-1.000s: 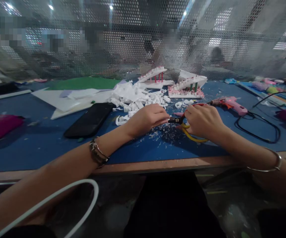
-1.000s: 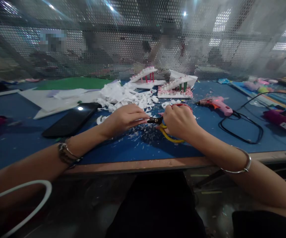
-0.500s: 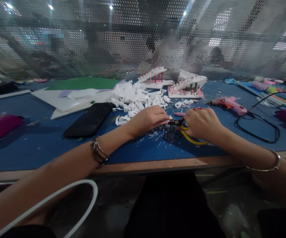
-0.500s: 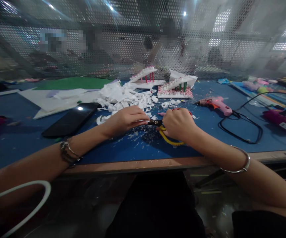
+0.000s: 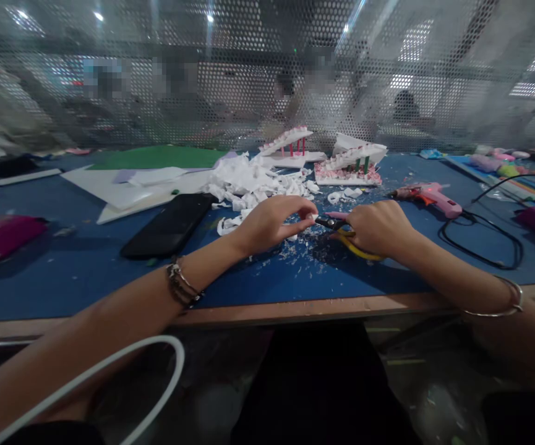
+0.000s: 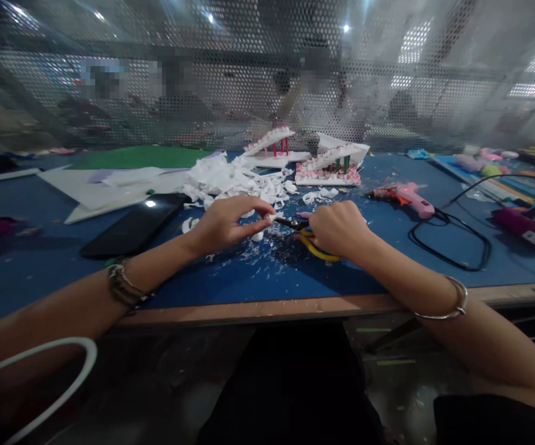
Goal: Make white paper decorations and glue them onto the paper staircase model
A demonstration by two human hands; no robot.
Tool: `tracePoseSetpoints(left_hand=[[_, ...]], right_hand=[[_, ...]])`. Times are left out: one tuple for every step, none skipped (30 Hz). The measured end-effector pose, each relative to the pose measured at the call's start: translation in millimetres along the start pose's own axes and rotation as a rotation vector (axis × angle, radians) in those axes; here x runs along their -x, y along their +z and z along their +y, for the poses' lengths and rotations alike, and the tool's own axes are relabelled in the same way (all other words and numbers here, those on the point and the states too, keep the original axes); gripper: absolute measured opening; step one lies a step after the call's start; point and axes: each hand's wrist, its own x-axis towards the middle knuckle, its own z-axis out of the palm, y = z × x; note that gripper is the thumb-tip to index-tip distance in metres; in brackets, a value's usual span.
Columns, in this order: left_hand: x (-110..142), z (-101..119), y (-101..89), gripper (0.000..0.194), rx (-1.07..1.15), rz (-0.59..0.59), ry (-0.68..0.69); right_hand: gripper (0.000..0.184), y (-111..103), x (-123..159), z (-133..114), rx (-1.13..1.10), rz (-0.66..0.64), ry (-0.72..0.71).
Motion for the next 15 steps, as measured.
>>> tracePoseSetpoints(left_hand=[[0, 1, 0.7, 0.019, 0.031, -0.005, -0.006], [0, 1, 1.7, 0.018, 0.062, -0.012, 0.0], [1, 2, 2.7, 0.018, 0.091, -0.019, 0.016], [1, 2, 3.7, 0.019, 0.117, -0.022, 0.035], [1, 2, 4.5, 0.019, 0.138, -0.02, 0.051], [1, 3, 5.0, 0.019, 0.158, -0.013, 0.061], [1, 3, 5.3, 0.019, 0.176, -0.004, 0.06], [1, 4, 5.3, 0.018, 0.192, 0.005, 0.047], [1, 4, 5.2, 0.018, 0.209, 0.012, 0.024], [2, 4, 5.1, 0.018, 0.232, 0.012, -0.008], [2, 5, 5.1, 0.018, 0.263, 0.005, -0.049], [2, 5, 5.2, 0.018, 0.3, -0.009, -0.099], [2, 5, 5.3, 0.019, 0.339, -0.029, -0.155], [2, 5, 5.7, 0.021, 0.377, -0.053, -0.205], [2, 5, 6.0, 0.022, 0.407, -0.075, -0.245]], right_hand=[[0.049, 0, 0, 1, -0.023, -0.017, 0.008], [0.046, 1, -1, 1, -0.057, -0.047, 0.007], [0.041, 1, -1, 3, -0.101, -0.089, -0.006], [0.037, 2, -1, 4, -0.151, -0.131, -0.026], [0.033, 3, 0, 6, -0.205, -0.167, -0.053], [0.03, 3, 0, 8, -0.257, -0.187, -0.084], [0.03, 3, 1, 10, -0.302, -0.193, -0.11], [0.03, 2, 1, 12, -0.337, -0.19, -0.128], [0.031, 1, 2, 14, -0.368, -0.185, -0.146], [0.033, 0, 2, 16, -0.397, -0.183, -0.164], [0.033, -1, 2, 18, -0.423, -0.183, -0.182], [0.034, -3, 2, 20, -0.446, -0.18, -0.193], [0.033, -4, 2, 22, -0.465, -0.168, -0.196], [0.033, -5, 2, 24, -0.476, -0.144, -0.191], [0.033, -5, 1, 26, -0.474, -0.106, -0.175]])
